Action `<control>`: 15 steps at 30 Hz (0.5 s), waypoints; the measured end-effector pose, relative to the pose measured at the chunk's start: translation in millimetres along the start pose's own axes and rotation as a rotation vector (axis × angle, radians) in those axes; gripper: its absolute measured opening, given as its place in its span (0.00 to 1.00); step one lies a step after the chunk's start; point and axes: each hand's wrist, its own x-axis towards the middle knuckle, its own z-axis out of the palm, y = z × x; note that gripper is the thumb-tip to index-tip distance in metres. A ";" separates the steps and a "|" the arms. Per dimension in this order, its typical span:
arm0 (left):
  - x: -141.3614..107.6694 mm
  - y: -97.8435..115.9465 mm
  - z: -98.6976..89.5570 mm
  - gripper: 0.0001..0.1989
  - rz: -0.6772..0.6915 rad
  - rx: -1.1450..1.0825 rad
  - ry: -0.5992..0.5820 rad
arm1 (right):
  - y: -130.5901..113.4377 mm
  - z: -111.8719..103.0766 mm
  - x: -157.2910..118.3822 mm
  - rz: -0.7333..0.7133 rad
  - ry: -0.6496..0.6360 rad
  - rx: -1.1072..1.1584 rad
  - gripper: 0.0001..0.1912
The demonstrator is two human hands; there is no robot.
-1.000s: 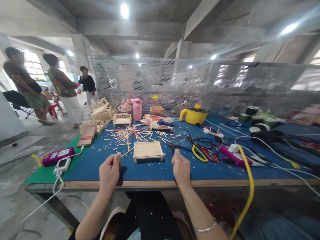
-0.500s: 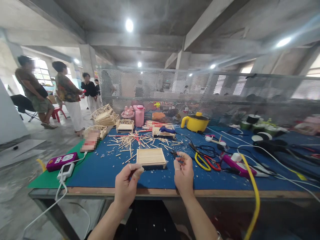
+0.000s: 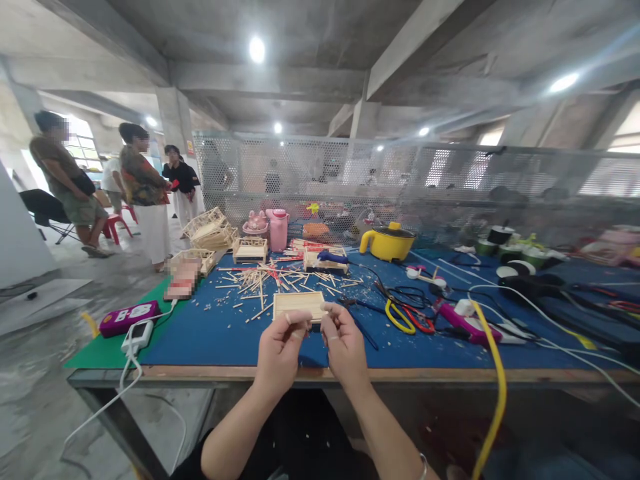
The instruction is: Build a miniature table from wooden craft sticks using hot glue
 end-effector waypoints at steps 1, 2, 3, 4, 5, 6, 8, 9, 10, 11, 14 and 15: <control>-0.8 0.0 2.2 0.10 -0.039 -0.041 0.008 | -2.1 1.0 -1.3 0.008 -0.007 0.003 0.15; -1.1 -0.8 3.7 0.11 -0.084 -0.083 0.022 | -3.5 0.9 -2.1 0.020 -0.007 0.000 0.15; -1.1 -2.1 4.6 0.13 -0.130 -0.124 0.039 | -4.2 0.0 -2.7 0.028 -0.006 -0.011 0.15; -0.7 -3.8 4.8 0.14 -0.175 -0.167 0.051 | -4.7 -1.6 -3.0 0.031 -0.010 -0.025 0.16; -0.2 -5.5 4.4 0.16 -0.220 -0.221 0.058 | -5.1 -3.5 -3.1 0.035 -0.015 -0.036 0.18; 0.3 -7.0 3.5 0.17 -0.268 -0.292 0.055 | -5.8 -5.4 -3.1 0.043 -0.024 -0.040 0.22; 0.4 -9.0 0.2 0.20 -0.382 -0.484 -0.002 | -8.5 -8.4 -3.2 0.063 -0.050 -0.010 0.30; -0.4 -9.2 -2.2 0.22 -0.441 -0.591 -0.064 | -10.4 -9.2 -3.5 0.069 -0.068 0.020 0.32; -1.7 -9.1 -4.9 0.25 -0.494 -0.692 -0.148 | -12.6 -9.4 -4.0 0.068 -0.088 0.055 0.33; -3.5 -8.7 -7.7 0.29 -0.536 -0.779 -0.250 | -14.8 -9.1 -4.8 0.060 -0.117 0.088 0.32; -10.3 -8.1 -16.0 0.41 -0.574 -0.944 -0.557 | -20.1 -6.5 -8.9 0.005 -0.241 0.137 0.26; -12.5 -8.8 -18.3 0.45 -0.566 -0.977 -0.627 | -21.6 -5.7 -10.7 -0.012 -0.287 0.139 0.24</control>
